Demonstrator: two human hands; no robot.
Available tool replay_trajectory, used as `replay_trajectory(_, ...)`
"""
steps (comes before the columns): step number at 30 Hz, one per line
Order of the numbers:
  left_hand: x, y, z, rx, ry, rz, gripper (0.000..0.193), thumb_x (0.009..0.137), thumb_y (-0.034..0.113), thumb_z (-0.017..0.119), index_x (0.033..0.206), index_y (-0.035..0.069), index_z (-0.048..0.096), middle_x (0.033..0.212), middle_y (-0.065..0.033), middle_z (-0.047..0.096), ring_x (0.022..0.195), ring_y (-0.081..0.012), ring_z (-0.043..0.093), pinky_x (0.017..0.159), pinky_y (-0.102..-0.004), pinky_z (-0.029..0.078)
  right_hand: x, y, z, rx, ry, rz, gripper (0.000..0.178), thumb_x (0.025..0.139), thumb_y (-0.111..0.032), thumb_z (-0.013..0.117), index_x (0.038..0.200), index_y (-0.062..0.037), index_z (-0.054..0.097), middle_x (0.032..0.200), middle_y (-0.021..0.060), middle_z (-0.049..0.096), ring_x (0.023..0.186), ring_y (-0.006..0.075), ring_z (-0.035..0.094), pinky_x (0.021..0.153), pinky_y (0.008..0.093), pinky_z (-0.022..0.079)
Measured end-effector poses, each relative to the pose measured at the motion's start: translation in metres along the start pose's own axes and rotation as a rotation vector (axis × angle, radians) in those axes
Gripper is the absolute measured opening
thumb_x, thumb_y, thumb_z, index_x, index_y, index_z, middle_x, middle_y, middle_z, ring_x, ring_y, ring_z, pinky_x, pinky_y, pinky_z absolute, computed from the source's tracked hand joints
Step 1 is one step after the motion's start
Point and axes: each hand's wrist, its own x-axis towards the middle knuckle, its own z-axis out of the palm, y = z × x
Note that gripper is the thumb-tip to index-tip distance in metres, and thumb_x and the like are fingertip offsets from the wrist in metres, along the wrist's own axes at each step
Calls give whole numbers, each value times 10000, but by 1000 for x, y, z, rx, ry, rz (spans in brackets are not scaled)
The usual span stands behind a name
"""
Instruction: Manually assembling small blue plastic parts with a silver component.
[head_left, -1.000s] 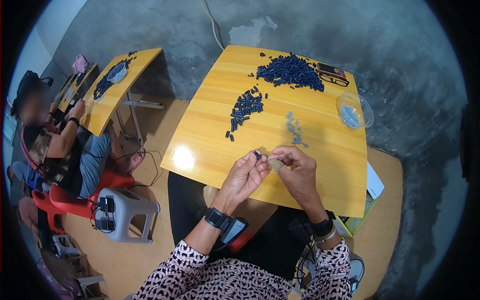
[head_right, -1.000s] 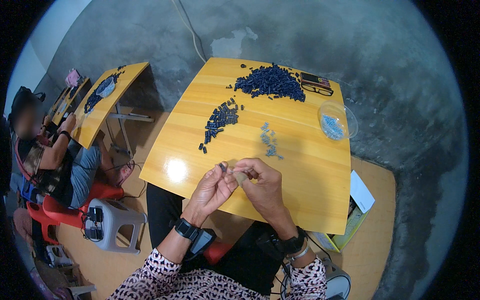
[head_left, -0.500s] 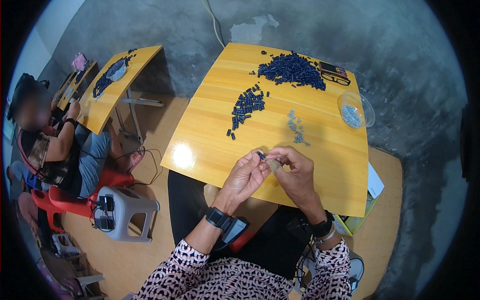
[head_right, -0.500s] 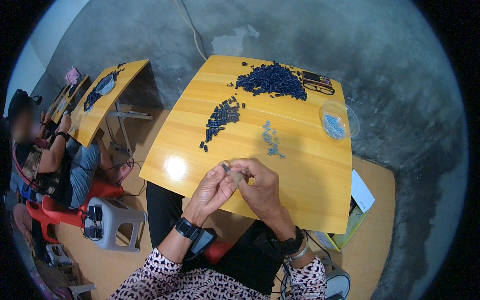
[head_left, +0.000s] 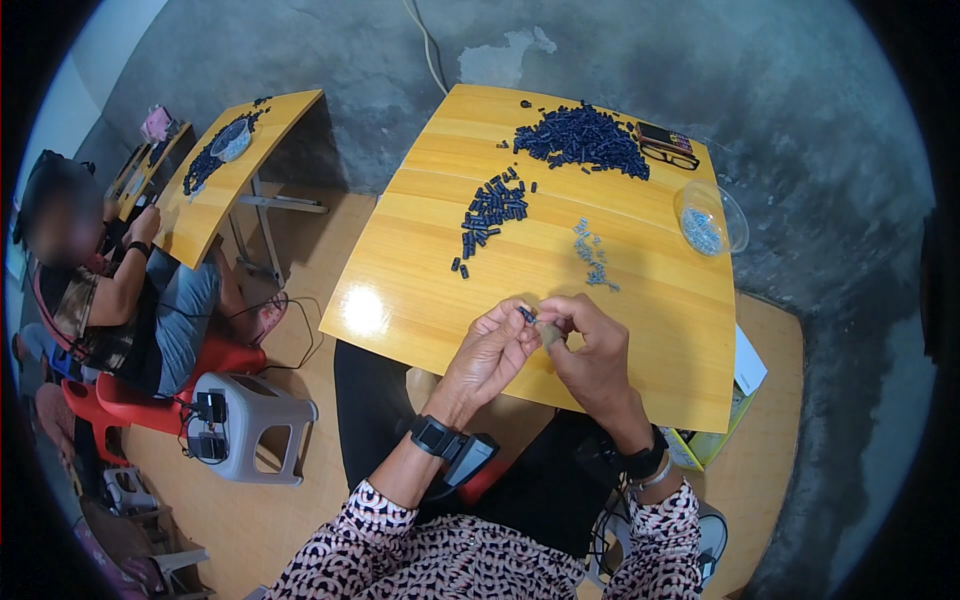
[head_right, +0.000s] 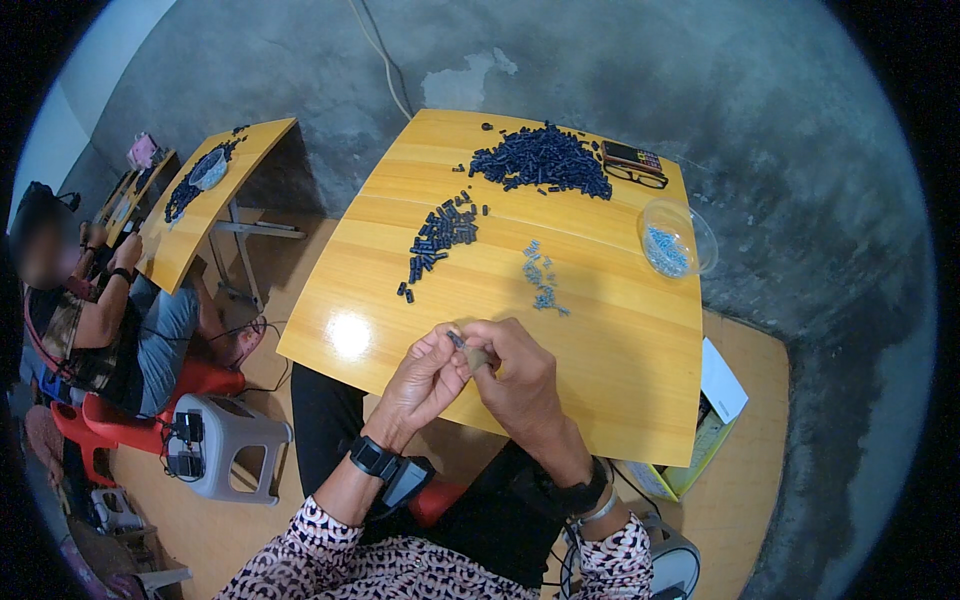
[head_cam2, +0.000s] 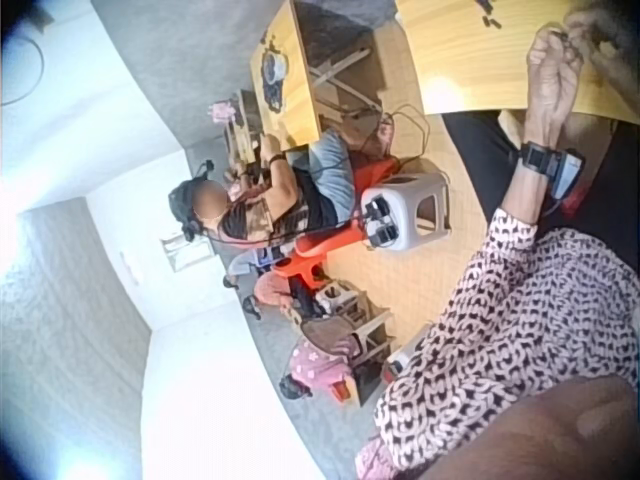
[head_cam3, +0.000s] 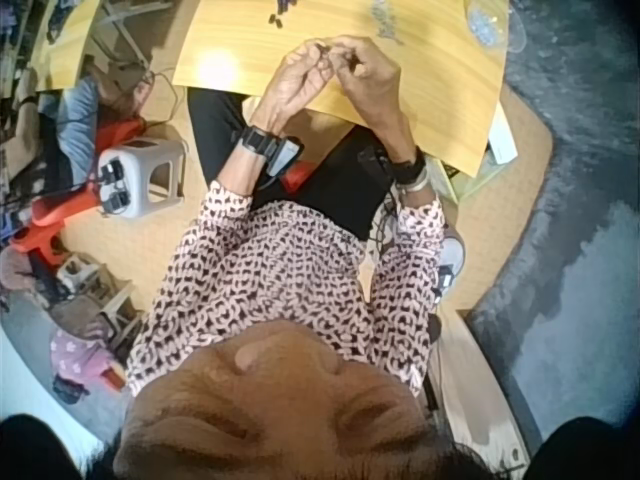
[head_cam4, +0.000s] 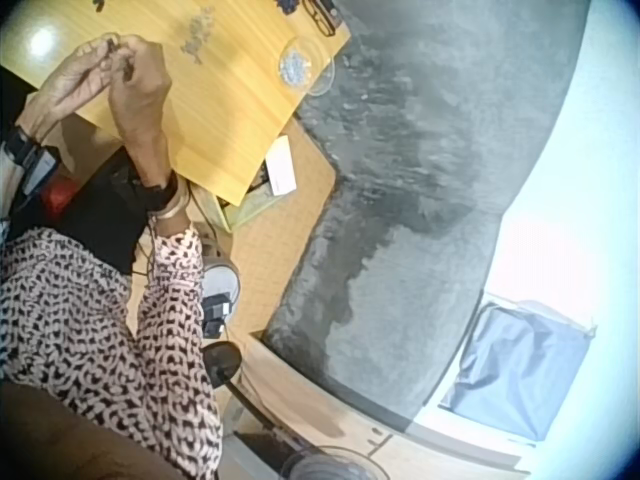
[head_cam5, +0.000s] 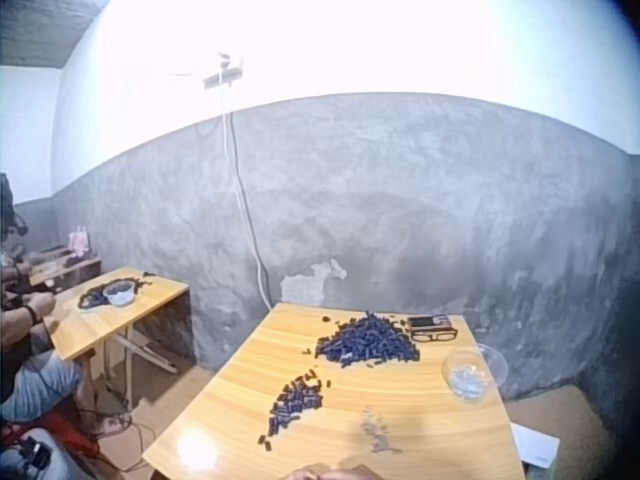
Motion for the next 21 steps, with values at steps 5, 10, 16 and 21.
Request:
replay_trajectory(5, -1, 0, 0, 37, 29, 2, 146, 885, 119, 603, 993, 21, 603, 858, -30, 589, 723, -103, 492, 720, -230, 438, -3, 0, 2, -70, 21, -81, 190, 764, 47, 627, 937, -26, 599, 779, 105, 601, 640, 196, 618, 551, 280, 482)
replay_trajectory(10, 0, 0, -2, 24, 4, 6, 146, 886, 116, 602, 1000, 23, 604, 868, -35, 595, 727, -106, 493, 718, -229, 437, -5, -3, 5, 8, 78, 12, 201, 770, 57, 600, 953, -26, 597, 775, 106, 602, 641, 207, 620, 570, 294, 488)
replay_trajectory(16, -1, 0, 0, 44, 16, 13, 145, 887, 115, 601, 1000, 24, 603, 859, -36, 590, 734, -110, 494, 718, -232, 437, -8, -4, 9, 43, 116, 60, 228, 752, 72, 600, 957, -31, 601, 766, 108, 593, 647, 214, 611, 571, 296, 482)
replay_trajectory(21, 1, -2, -2, 34, -33, -4, 152, 890, 118, 596, 1010, 25, 599, 856, -35, 585, 733, -111, 494, 719, -232, 432, -9, -5, 9, -144, 143, -131, 278, 703, 112, 601, 944, -26, 601, 752, 118, 571, 668, 242, 586, 573, 303, 471)
